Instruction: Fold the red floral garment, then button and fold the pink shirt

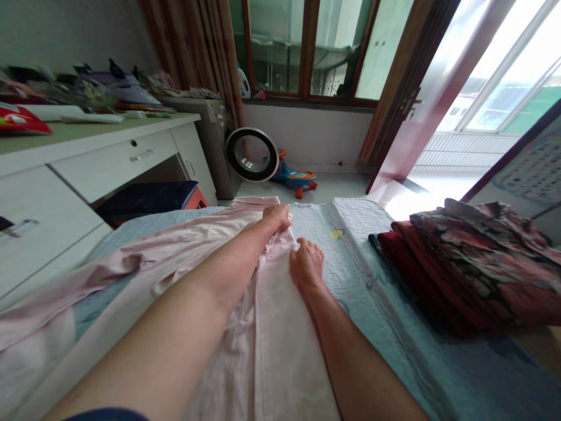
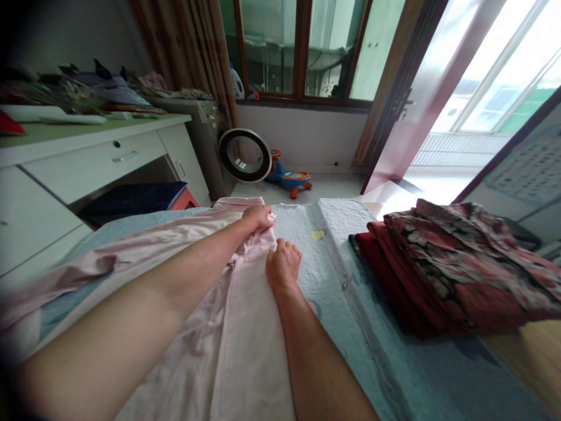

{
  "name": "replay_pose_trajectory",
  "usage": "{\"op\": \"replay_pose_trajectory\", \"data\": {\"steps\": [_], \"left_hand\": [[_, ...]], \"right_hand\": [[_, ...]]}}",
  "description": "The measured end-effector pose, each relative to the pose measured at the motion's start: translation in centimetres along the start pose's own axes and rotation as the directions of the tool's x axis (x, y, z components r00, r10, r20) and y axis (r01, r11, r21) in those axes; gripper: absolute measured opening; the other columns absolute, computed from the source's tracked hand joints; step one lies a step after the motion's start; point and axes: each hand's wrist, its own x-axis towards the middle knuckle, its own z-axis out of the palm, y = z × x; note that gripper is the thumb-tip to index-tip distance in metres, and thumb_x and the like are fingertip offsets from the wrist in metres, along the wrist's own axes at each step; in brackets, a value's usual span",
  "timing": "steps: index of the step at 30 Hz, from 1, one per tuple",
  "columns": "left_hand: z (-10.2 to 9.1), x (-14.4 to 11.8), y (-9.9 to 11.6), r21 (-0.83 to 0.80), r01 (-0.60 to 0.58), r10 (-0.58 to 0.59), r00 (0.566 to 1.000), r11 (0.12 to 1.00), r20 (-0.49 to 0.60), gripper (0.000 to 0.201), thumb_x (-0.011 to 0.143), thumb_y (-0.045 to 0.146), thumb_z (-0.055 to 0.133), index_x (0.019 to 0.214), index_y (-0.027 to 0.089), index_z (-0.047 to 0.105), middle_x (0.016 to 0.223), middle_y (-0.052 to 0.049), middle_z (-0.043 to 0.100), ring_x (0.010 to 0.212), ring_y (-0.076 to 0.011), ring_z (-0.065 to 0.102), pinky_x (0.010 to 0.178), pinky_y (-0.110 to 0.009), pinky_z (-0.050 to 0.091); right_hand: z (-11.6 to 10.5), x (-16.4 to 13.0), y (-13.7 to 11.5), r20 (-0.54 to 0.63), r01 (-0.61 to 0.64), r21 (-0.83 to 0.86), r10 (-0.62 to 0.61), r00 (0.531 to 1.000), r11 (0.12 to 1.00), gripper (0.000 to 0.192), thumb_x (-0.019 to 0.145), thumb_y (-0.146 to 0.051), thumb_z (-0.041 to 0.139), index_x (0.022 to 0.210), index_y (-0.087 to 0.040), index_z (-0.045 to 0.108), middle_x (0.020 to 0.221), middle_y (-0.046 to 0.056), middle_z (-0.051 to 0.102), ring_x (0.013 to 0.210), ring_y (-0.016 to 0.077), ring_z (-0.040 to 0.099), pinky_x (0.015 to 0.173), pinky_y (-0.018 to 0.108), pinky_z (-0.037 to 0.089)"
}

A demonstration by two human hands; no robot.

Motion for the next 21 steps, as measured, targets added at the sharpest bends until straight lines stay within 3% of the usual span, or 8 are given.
{"op": "replay_pose_trajectory", "data": {"steps": [2,4,6,10,14,18,21], "left_hand": [[-0.5,0.4,-0.3,-0.195,0.089,-0.092,0.996,0.977,-0.006,0.025,0.065,0.026,0.072,0.088,0.018,0.071,0.072,-0.005,0.069,0.073,-0.0254,0.068,0.067,-0.031,0.051],[-1.2,0.8,-0.7,-0.468,0.188,-0.203,0.979,0.863,0.018,0.02,0.066,0.027,0.07,0.084,0.017,0.069,0.059,0.0,0.061,0.057,-0.02,0.061,0.056,-0.029,0.048],[-1.9,1.1,-1.3,-0.641,0.236,-0.259,0.964,0.73,0.061,0.017,0.066,0.027,0.071,0.079,0.016,0.067,0.055,0.002,0.057,0.051,-0.016,0.055,0.051,-0.026,0.045],[-3.2,1.4,-2.4,-0.693,0.261,-0.232,0.963,0.672,0.137,0.018,0.063,0.028,0.076,0.072,0.017,0.066,0.059,0.001,0.062,0.055,-0.0158,0.055,0.05,-0.026,0.046],[-4.0,1.9,-3.1,-0.695,0.271,-0.217,0.962,0.666,0.167,0.017,0.056,0.018,0.08,0.066,0.016,0.066,0.057,-0.001,0.062,0.059,-0.0182,0.057,0.053,-0.027,0.047],[-4.0,2.5,-2.9,-0.736,0.23,-0.209,0.97,0.637,0.123,0.01,0.07,0.024,0.072,0.074,0.016,0.068,0.062,-0.002,0.065,0.062,-0.0185,0.06,0.059,-0.029,0.052],[-2.6,2.5,-2.2,-0.759,0.18,-0.199,0.978,0.626,0.067,0.014,0.077,0.026,0.068,0.088,0.016,0.069,0.069,-0.002,0.068,0.065,-0.0168,0.063,0.066,-0.03,0.055]], "right_hand": [[0.0,0.0,0.0,-0.017,-0.018,-0.008,0.018,1.0,1.0,0.025,0.089,-0.03,0.053,0.107,-0.019,0.066,0.108,0.011,0.065,0.103,0.025,0.055,0.085,0.034,0.034],[0.0,0.0,0.0,-0.024,-0.04,-0.021,0.039,0.999,0.999,0.022,0.088,-0.032,0.055,0.099,-0.018,0.068,0.106,0.012,0.064,0.103,0.0263,0.054,0.085,0.034,0.035],[0.2,0.1,0.0,-0.025,-0.056,-0.023,0.055,0.998,0.998,0.021,0.088,-0.033,0.055,0.093,-0.019,0.069,0.104,0.011,0.063,0.102,0.0268,0.053,0.085,0.035,0.034],[0.4,0.4,0.2,-0.007,-0.058,0.004,0.058,0.998,0.998,0.025,0.092,-0.033,0.05,0.087,-0.02,0.07,0.102,0.01,0.064,0.101,0.0257,0.052,0.085,0.035,0.034],[0.4,0.4,0.4,-0.019,-0.058,0.025,0.058,0.998,0.998,0.022,0.091,-0.028,0.05,0.086,-0.02,0.07,0.101,0.01,0.064,0.1,0.0249,0.052,0.084,0.035,0.034],[0.1,0.4,0.3,-0.035,-0.073,0.032,0.075,0.997,0.997,0.023,0.09,-0.026,0.049,0.085,-0.02,0.07,0.101,0.01,0.065,0.1,0.0257,0.053,0.084,0.036,0.035],[-0.1,0.3,0.2,-0.035,-0.099,0.032,0.1,0.994,0.995,0.024,0.09,-0.026,0.049,0.087,-0.019,0.072,0.102,0.011,0.065,0.102,0.0267,0.053,0.085,0.037,0.036]]}}
